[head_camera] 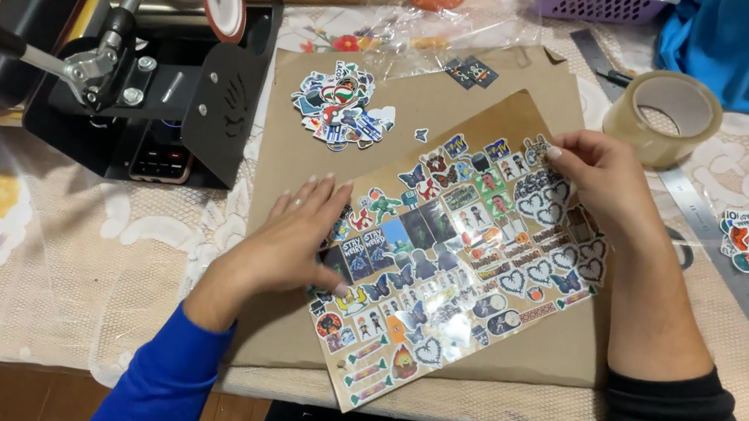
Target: Peeling small decorative stickers from a backing sheet and applying them to a cardboard surface.
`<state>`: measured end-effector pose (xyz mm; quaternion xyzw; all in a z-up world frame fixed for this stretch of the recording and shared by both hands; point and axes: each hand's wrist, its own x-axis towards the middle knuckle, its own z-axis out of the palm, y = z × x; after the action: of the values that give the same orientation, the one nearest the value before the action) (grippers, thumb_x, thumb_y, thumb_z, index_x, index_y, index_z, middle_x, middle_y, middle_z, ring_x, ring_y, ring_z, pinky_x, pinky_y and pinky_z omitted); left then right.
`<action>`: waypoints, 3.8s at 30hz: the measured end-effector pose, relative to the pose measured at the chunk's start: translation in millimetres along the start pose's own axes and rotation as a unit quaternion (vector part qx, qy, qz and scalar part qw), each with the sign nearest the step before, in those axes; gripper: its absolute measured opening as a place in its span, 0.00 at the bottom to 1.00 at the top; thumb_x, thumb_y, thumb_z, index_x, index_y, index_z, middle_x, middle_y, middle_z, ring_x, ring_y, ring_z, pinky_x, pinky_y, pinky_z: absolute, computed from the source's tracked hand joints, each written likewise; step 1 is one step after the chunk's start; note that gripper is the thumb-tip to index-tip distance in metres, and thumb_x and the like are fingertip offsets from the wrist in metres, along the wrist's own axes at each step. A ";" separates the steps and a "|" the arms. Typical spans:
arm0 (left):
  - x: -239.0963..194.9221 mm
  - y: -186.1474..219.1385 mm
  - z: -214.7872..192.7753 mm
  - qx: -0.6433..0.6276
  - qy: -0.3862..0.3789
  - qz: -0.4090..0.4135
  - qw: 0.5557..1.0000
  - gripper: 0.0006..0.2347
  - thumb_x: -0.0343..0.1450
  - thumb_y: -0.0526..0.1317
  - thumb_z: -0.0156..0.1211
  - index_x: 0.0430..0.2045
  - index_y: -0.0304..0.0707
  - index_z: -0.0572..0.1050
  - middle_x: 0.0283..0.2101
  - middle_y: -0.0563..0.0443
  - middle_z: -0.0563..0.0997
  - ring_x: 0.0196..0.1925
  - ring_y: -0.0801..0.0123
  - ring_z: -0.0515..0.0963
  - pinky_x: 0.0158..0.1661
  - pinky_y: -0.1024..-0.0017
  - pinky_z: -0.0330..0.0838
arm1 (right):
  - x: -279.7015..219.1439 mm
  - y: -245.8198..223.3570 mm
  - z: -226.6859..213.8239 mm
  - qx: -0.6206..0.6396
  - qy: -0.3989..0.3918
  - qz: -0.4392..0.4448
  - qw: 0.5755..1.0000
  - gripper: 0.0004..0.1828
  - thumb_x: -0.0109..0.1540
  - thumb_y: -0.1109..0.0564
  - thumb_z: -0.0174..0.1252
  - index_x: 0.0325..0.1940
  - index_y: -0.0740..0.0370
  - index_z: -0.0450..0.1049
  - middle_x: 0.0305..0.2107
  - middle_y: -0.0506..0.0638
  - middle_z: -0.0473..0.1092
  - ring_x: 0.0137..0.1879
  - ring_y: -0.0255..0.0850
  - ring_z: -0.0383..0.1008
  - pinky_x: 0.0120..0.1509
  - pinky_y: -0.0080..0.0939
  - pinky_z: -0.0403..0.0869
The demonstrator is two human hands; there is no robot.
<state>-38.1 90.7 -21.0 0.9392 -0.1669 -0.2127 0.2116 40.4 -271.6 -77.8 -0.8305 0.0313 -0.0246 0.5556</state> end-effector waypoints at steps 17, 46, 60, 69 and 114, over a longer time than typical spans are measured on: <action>123.2 18.4 27.8 -0.327 0.217 0.090 0.915 0.09 0.67 0.34 0.67 0.41 0.39 0.83 0.36 0.43 0.86 0.45 0.53 0.85 0.48 0.61 0.75 | -33.2 -32.7 48.4 -0.269 0.227 -0.491 0.797 0.07 0.63 0.60 0.69 0.44 0.53 0.82 0.37 0.47 0.74 0.47 0.47 0.71 0.57 0.45 0.71; 105.5 36.4 24.8 -0.319 0.132 0.099 0.933 0.11 0.72 0.31 0.60 0.47 0.33 0.80 0.42 0.36 0.85 0.49 0.49 0.84 0.51 0.57 0.77 | -36.4 -16.2 77.0 -0.143 0.146 -0.377 0.903 0.04 0.65 0.55 0.69 0.37 0.55 0.82 0.32 0.48 0.75 0.46 0.50 0.68 0.53 0.46 0.67; 107.2 34.4 30.8 -0.077 0.458 0.298 0.834 0.08 0.75 0.39 0.57 0.45 0.41 0.78 0.43 0.44 0.78 0.53 0.48 0.77 0.50 0.58 0.70 | -37.2 -10.4 69.4 0.065 0.069 -0.148 0.984 0.07 0.70 0.54 0.61 0.43 0.59 0.80 0.34 0.51 0.75 0.45 0.35 0.66 0.55 0.38 0.66; 104.6 51.3 42.8 0.138 0.598 0.343 0.712 0.04 0.73 0.39 0.58 0.29 0.43 0.77 0.33 0.55 0.75 0.41 0.65 0.78 0.40 0.70 0.74 | -53.7 -29.8 80.0 0.134 0.027 -0.156 0.978 0.08 0.68 0.59 0.60 0.41 0.67 0.80 0.32 0.58 0.74 0.43 0.40 0.72 0.54 0.45 0.71; 112.2 48.2 55.1 -0.499 0.240 0.129 0.823 0.05 0.68 0.41 0.66 0.32 0.43 0.84 0.26 0.51 0.84 0.28 0.73 0.84 0.23 0.80 0.78 | -60.9 -55.2 69.8 -0.120 0.179 -0.397 0.892 0.03 0.64 0.65 0.68 0.41 0.65 0.80 0.31 0.55 0.71 0.44 0.49 0.65 0.54 0.49 0.64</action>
<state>21.0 -13.7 -80.5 0.6969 -0.1012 -0.0062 0.7100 -13.6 -181.5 -53.8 -0.8155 -0.1991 -0.3875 0.3811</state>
